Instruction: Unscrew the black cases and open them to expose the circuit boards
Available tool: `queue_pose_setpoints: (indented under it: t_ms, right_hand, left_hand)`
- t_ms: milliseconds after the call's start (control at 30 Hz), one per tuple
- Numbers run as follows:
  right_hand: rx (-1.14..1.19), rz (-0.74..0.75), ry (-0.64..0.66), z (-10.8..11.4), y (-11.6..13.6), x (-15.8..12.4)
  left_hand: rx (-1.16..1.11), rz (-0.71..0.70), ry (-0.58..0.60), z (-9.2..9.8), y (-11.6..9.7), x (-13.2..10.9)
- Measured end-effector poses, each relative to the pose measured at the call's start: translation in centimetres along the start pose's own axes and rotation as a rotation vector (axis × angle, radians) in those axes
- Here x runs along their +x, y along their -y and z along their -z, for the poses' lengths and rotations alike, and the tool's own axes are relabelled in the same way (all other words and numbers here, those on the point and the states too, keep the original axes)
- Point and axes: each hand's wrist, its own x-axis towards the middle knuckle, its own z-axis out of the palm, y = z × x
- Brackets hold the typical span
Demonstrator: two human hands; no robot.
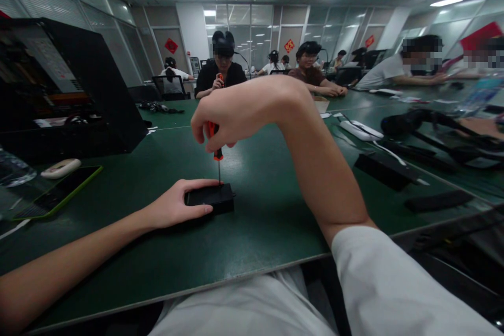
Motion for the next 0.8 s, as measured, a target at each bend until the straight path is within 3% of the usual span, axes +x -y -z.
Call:
queue_pose_setpoints:
  t_ms: [233,400,567,700,800]
  right_hand:
    - [-0.068,0.016,-0.038,-0.1,0.0,-0.1]
    - [-0.083,-0.112,0.011,-0.3,-0.7,-1.0]
    - [-0.09,0.009,-0.035,-0.8,-2.6,-1.5]
    - [-0.007,-0.041,-0.03,-0.9,-3.5,-0.9]
    - [-0.003,0.04,-0.068,-0.8,-3.6,-0.9]
  left_hand:
    - [-0.021,-0.019,-0.015,-0.4,0.0,1.2]
    - [-0.044,-0.025,0.036,-0.5,0.0,3.1]
    - [-0.029,-0.03,0.054,-0.5,0.0,4.3]
    - [-0.009,-0.027,0.056,-0.5,-0.1,4.2]
    - [0.011,-0.039,0.07,-0.4,-0.1,3.9]
